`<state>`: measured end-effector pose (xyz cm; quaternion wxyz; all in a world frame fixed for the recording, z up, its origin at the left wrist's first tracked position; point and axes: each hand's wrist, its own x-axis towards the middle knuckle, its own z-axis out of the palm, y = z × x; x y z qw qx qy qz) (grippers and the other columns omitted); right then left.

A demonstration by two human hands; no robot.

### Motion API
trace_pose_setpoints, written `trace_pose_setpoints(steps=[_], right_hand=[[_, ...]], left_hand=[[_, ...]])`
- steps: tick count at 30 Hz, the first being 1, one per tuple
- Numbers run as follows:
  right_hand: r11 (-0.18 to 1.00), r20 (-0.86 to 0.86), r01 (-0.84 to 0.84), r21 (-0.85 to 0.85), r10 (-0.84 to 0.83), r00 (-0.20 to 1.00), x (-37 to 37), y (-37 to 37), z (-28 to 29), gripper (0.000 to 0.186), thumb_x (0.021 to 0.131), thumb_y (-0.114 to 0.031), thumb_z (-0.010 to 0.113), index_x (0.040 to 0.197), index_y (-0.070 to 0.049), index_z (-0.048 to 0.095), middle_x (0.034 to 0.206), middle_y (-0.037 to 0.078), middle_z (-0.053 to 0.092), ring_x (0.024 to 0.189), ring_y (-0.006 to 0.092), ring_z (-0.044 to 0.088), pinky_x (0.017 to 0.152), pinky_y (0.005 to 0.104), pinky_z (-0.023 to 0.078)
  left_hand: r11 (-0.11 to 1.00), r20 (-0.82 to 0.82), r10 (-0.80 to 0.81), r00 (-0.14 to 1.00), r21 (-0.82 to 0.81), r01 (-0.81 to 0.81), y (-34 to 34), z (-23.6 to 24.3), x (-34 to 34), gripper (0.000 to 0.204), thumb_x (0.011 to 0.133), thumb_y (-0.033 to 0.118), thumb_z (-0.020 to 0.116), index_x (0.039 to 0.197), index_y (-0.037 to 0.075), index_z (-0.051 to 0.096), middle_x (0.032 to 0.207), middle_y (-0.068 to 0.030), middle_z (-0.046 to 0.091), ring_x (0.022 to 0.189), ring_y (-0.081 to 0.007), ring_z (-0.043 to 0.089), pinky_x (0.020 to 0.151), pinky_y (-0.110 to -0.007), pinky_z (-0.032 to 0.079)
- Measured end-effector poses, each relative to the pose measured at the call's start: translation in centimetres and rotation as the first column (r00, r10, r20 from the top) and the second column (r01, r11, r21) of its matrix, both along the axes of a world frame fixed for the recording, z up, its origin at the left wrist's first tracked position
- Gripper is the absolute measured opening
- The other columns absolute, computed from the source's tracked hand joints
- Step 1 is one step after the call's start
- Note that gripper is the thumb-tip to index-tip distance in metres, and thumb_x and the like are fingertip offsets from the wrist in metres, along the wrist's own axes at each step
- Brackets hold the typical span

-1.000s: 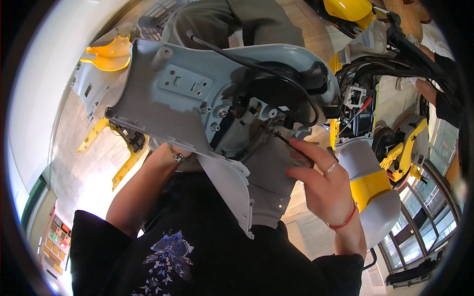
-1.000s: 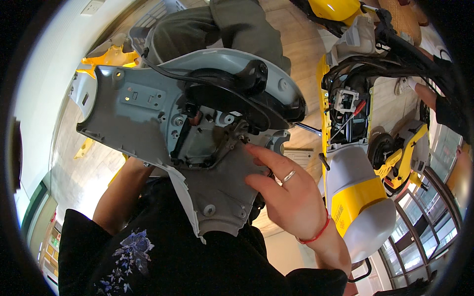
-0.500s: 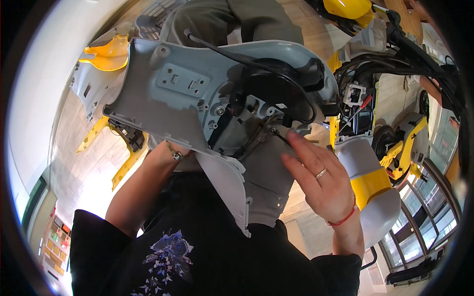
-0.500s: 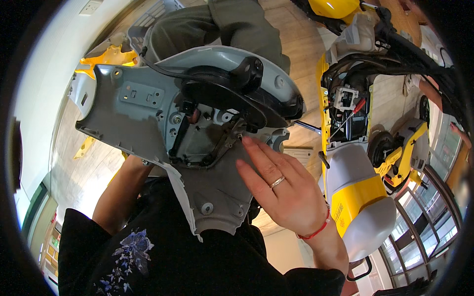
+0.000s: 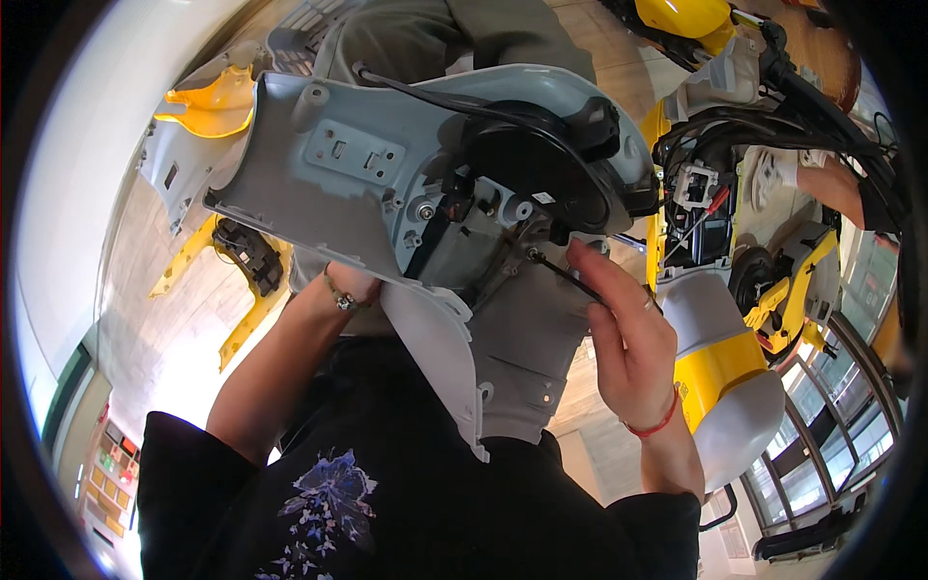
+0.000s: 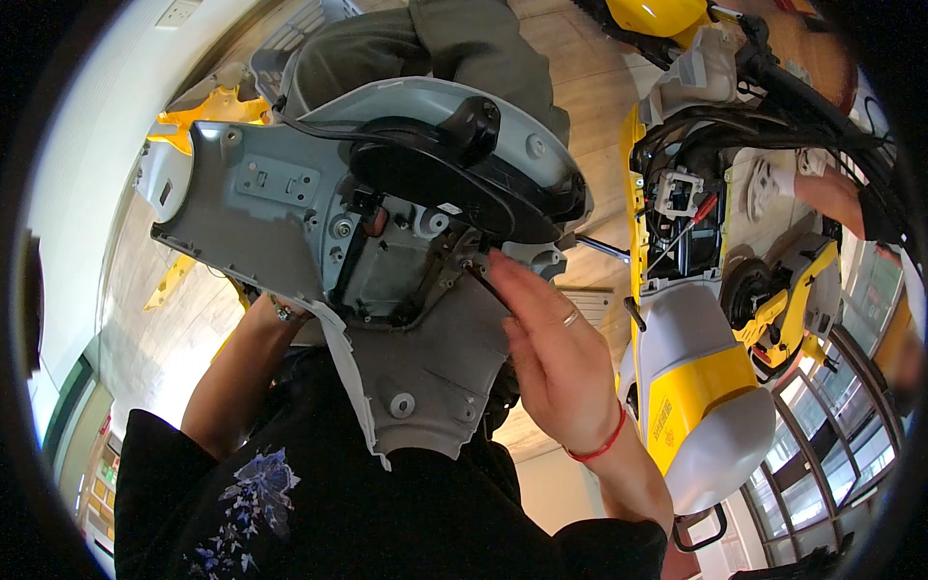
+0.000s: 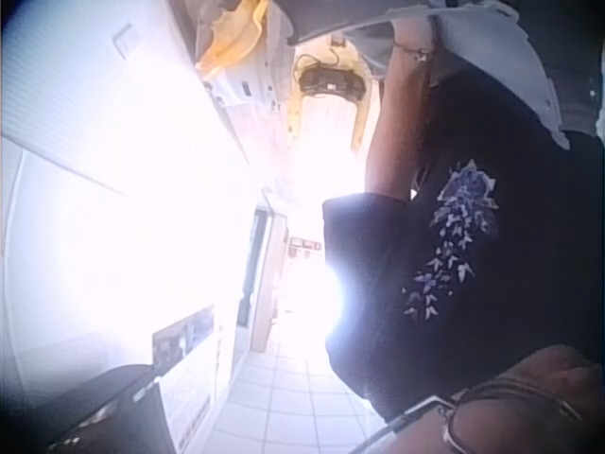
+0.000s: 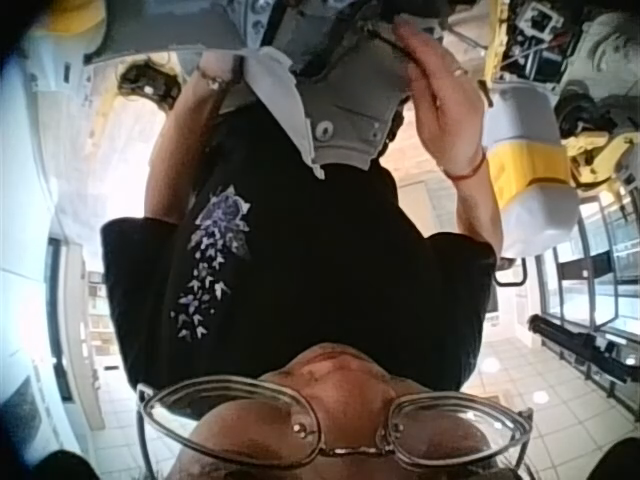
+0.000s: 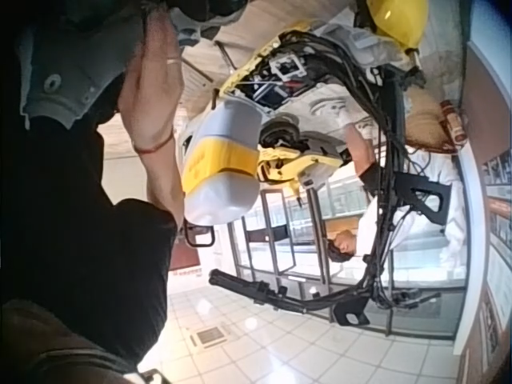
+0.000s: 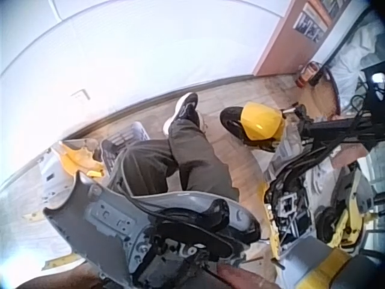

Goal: Repairing or assembling a motorcycle plastic fairing component and its internal wiring/hardware.

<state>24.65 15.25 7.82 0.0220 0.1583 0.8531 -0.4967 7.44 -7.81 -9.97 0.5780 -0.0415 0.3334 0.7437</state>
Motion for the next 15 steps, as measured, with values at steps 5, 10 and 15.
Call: trace_pose_setpoints(steps=[5, 10, 15], right_hand=[[0.987, 0.069, 0.116, 0.115, -0.124, 0.990, 0.6, 0.4, -0.8, 0.030, 0.088, -0.001, 0.062, 0.118, -0.004, 0.063, 0.108, 0.019, 0.067, 0.092, 0.0318, 0.067, 0.076, 0.0339, 0.053], [0.879, 0.166, -0.075, 0.471, -0.004, 0.986, -0.1, 1.4, 0.1, 0.031, 0.084, -0.008, 0.070, 0.114, -0.009, 0.066, 0.074, 0.012, 0.062, 0.059, 0.0270, 0.058, 0.053, 0.0359, 0.045], [0.901, 0.199, -0.019, 0.433, -0.075, 0.977, -1.1, 1.2, 0.8, 0.026, 0.083, -0.010, 0.071, 0.110, -0.009, 0.067, 0.063, 0.011, 0.059, 0.049, 0.0256, 0.054, 0.048, 0.0361, 0.041]], left_hand=[[1.000, 0.012, 0.004, 1.000, 0.017, -0.004, 0.5, -0.6, -0.6, 0.049, 0.097, 0.034, 0.053, 0.136, 0.004, 0.046, 0.125, -0.0118, 0.059, 0.113, -0.0199, 0.059, 0.095, -0.029, 0.049], [1.000, 0.019, 0.007, 1.000, 0.024, -0.008, 0.6, -0.9, -1.1, 0.048, 0.098, 0.034, 0.053, 0.135, 0.004, 0.046, 0.124, -0.0117, 0.059, 0.113, -0.0198, 0.059, 0.094, -0.029, 0.049], [0.999, 0.026, 0.013, 1.000, 0.033, -0.014, 0.8, -1.0, -1.3, 0.047, 0.098, 0.033, 0.053, 0.134, 0.004, 0.047, 0.124, -0.0116, 0.059, 0.112, -0.0197, 0.059, 0.094, -0.029, 0.049]])
